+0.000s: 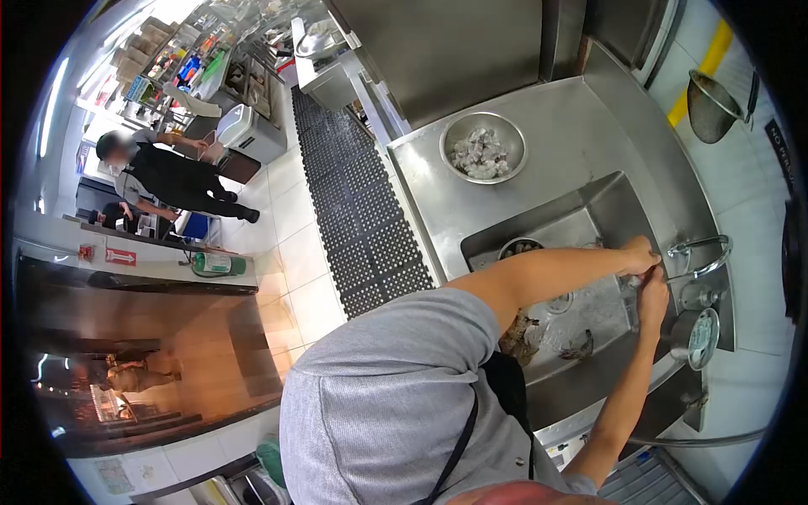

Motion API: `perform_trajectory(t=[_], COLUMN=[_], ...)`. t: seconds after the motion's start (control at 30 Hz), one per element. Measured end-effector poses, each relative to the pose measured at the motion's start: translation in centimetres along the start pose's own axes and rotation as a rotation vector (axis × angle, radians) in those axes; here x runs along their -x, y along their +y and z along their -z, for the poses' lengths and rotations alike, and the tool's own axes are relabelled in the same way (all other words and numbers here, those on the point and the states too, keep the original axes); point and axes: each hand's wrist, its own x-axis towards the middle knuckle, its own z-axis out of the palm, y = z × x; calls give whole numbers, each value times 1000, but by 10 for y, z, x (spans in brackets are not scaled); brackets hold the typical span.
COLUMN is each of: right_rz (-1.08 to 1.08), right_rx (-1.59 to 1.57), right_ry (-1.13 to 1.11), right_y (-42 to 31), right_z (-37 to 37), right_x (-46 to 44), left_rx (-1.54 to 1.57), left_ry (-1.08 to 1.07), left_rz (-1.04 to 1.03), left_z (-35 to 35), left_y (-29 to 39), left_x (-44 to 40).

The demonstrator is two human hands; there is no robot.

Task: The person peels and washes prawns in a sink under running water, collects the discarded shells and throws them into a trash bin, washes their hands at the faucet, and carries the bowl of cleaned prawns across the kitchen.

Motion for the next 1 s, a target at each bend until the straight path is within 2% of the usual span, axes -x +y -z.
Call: perform_trajectory(t=[0.03, 0.1, 0.17, 0.2, 0.23, 0.3, 0.37, 0.5, 0.57, 0.6, 0.67, 0.7, 0.77, 0.8, 0.83, 0.9, 0.97, 1.0], right_rz=[-26, -29, 121, 125, 95, 70, 6, 47, -49, -54, -93, -99, 141, -16, -21, -299, -331, -356], right_rx=[-25, -38, -258, -256, -173, -90, -10, -82, -228, -225, -496, -488, -427, -588, -580, -1249, -1187, -1132], right_ry=[-23, 1, 59, 63, 62, 67, 48, 76, 73, 70, 156, 158, 315, 133, 132, -11, -27, -43], right_y=[0, 0, -5, -3, -1, -3, -4, 0, -5, -1, 20, 37, 66, 72, 62, 40, 41, 41], right_z=[1, -2, 3, 2, -2, -5, -4, -5, 2, -1, -18, -32, -62, -61, -52, -39, -36, -36], right_x=[-1, -3, -1, -1, -1, -5, -5, -8, -7, -9, -17, -23, -34, -29, -22, -11, -8, -9], left_rx=[129, 97, 94, -45, -43, -224, -196, -167, -155, -74, 19, 16, 12, 200, 386, 517, 319, 321], left_ry=[-68, -24, 41, 46, 50, 159, 120, 86, 80, -1, -95, -89, -88, -157, -226, -311, -172, -180], left_rz=[62, -19, -2, -18, -22, -140, -115, -125, -126, -141, -151, -196, -244, -117, 10, 12, -1, -2], left_z=[2, 0, -6, -6, -10, -14, -11, -11, -10, -5, -11, -14, -13, -7, -5, -5, -6, -6], left_y=[1, -5, -9, -5, -7, -9, -6, -10, -13, -13, -21, -34, -39, -38, -39, -47, -42, -39], left_x=[1, 3, -2, 1, -1, -3, -3, -8, -10, -5, -1, -4, -5, -1, -2, -9, -4, 3])
